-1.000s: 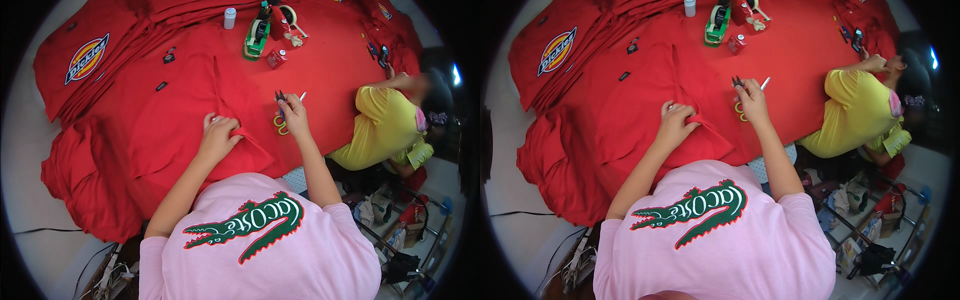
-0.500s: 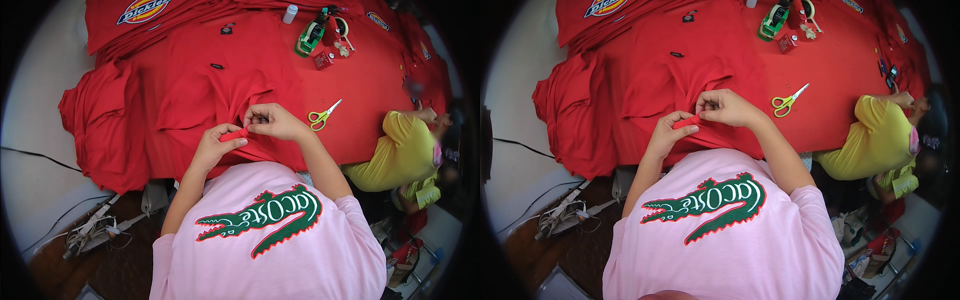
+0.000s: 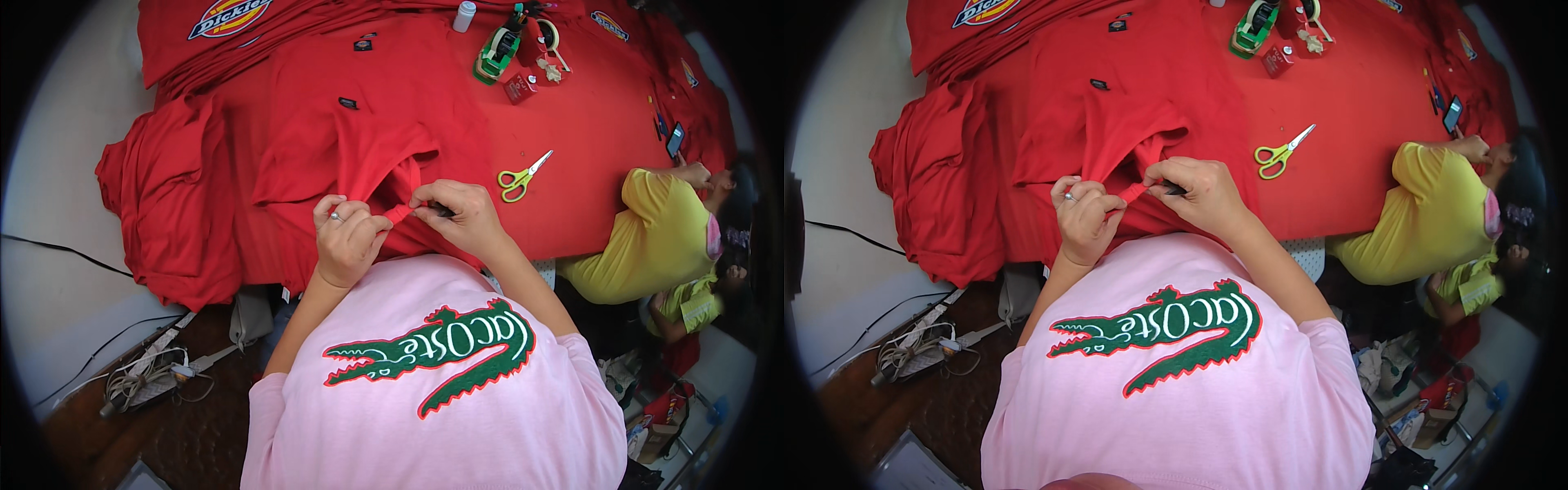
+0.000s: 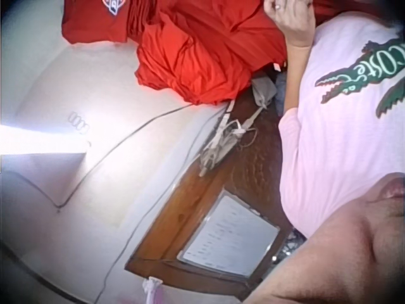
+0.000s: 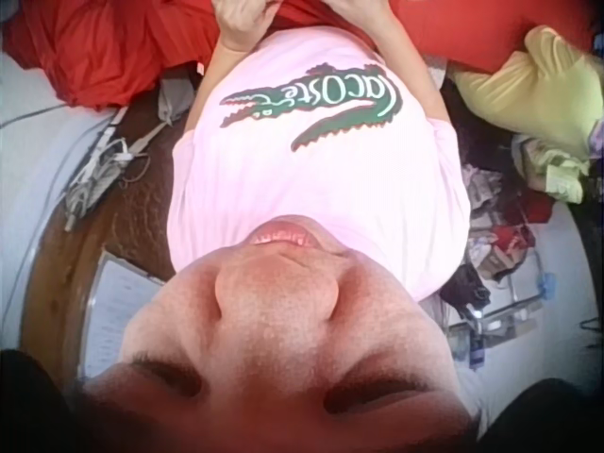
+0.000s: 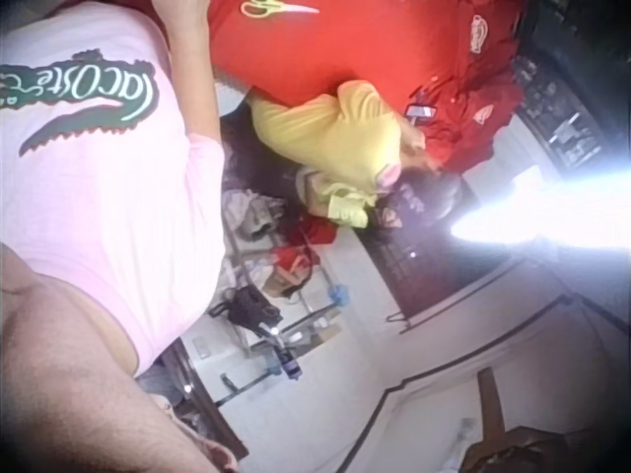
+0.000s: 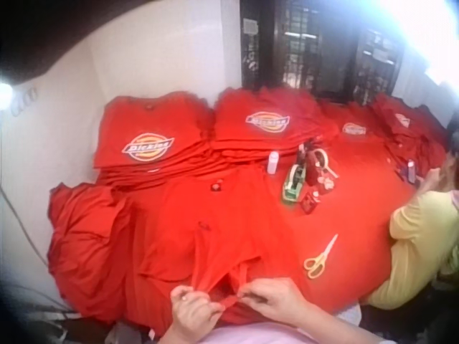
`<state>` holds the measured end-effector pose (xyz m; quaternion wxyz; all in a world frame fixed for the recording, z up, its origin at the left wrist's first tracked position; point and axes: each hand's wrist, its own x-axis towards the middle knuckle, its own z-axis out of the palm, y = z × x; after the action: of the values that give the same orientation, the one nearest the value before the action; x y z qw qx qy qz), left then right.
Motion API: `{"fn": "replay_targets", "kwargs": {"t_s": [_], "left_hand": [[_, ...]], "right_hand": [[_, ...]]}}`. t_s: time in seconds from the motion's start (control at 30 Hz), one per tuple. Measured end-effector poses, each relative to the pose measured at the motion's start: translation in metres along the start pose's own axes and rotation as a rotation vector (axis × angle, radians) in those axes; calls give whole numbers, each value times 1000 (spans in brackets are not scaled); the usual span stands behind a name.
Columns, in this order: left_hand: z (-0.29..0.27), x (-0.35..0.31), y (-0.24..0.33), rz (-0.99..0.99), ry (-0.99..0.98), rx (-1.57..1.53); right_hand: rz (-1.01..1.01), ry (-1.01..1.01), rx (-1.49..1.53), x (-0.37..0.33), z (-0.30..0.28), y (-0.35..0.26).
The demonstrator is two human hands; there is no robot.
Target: The person handles red garments one by one, using shears and a small blade to trim loose threads and tags. The person turns the garments over, shakes them out, and stacks them in a pile.
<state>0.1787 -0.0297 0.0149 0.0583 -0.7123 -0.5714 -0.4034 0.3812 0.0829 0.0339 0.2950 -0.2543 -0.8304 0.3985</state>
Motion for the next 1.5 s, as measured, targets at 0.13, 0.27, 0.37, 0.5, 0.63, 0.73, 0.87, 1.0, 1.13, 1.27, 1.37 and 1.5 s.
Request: {"fn": "replay_targets", "kwargs": {"t_s": [0.13, 0.27, 0.37, 0.5, 0.63, 0.73, 0.87, 1.0, 1.13, 1.27, 1.37, 1.5], "left_hand": [[-6, 3, -3, -28, -45, -35], [-1, 0, -30, -273, -97, -78], [-4, -35, -91, -496, -44, 267], [-33, -114, -156, -725, -246, 359], [-33, -110, -155, -886, -243, 124], [-31, -102, -153, -930, -286, 46], [-64, -102, -171, -1029, -548, -342], [-157, -64, -127, -1011, -223, -1130], [-219, -24, -172, -502, -80, -1460], [-210, 92, -191, -648, 213, -1207], [-186, 168, -207, -641, 203, -853], [-117, 166, -190, -741, 54, -355]], "right_hand": [[38, 61, -26, 2, 1, -7], [104, 417, -102, -4, -8, 21], [442, 758, 371, -25, -45, 92], [925, 733, 859, -50, -72, 127], [994, 540, 1046, -68, -58, 147], [952, 574, 886, -55, -27, 130], [914, 450, 800, -56, -46, 97], [824, 547, 695, -82, -106, 47], [530, 490, 731, -54, -137, 13], [413, 528, 867, 61, -156, 9], [423, 523, 651, 126, -182, 48], [425, 514, 357, 120, -173, 55]]}}
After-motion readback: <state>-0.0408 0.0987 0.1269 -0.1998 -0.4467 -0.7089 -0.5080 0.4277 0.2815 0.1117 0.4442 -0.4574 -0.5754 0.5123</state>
